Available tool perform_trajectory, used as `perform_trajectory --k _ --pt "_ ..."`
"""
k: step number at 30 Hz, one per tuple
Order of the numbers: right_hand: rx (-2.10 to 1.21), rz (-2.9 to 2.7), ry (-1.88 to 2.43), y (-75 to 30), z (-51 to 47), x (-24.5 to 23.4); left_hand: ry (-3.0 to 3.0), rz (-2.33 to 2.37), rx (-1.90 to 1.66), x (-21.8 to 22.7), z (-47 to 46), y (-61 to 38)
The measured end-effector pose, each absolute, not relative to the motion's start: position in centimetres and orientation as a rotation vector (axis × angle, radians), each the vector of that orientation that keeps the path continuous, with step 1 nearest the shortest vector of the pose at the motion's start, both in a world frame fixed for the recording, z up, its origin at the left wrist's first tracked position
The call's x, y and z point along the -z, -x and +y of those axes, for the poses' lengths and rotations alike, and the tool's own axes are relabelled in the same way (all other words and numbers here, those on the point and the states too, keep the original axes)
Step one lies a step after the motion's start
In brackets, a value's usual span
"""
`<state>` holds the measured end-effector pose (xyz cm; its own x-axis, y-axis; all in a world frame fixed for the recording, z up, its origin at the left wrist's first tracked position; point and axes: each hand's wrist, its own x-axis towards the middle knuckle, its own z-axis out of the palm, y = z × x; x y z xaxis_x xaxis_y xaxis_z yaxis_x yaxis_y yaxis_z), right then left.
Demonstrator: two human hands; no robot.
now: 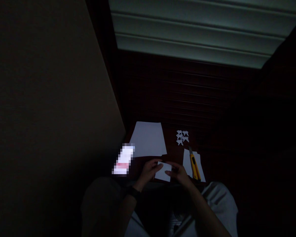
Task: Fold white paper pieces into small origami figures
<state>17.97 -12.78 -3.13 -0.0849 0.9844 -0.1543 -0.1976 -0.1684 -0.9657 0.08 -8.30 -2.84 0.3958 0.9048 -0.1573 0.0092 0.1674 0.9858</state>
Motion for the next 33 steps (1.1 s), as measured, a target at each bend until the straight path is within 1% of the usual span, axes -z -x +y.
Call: perform_trajectory --k 4,8,14,18,21,24,28,31,33 --pt "-1.496 -0.935 1.159 -17.9 -12.9 2.8 -1.216 0.857 -0.812 2.4 -8.5 0.1" --pt "-1.523 -0.93 1.21 -18.0 -12.8 2.7 -1.19 0.775 -0.821 3.0 -8.2 -0.1" --pt "-1.502 -0.964 1.25 -18.4 -12.4 2.9 -1.3 0.866 -0.871 3.8 -7.7 -0.3" --pt "-1.441 -0.983 1.272 -18.4 -12.4 2.8 -1.246 0.954 -0.788 3.6 -7.8 -0.4" --pt "-1.394 -0.962 1.25 -18.0 -12.6 2.4 -1.181 0.993 -0.847 3.5 -7.9 -0.5" --pt "-1.447 -0.869 1.215 -17.8 -12.9 2.0 -1.131 0.98 -0.952 3.7 -7.8 -0.6" --pt "-1.561 -0.813 1.171 -18.4 -13.2 1.9 -1.119 0.981 -0.98 4.0 -7.7 -0.6" --pt "-1.662 -0.936 1.125 -18.8 -13.3 1.8 -1.126 0.969 -0.959 4.0 -7.7 -0.5" --pt "-1.669 -1.098 1.087 -18.9 -13.4 1.4 -1.144 0.969 -0.928 4.0 -7.8 -0.4"
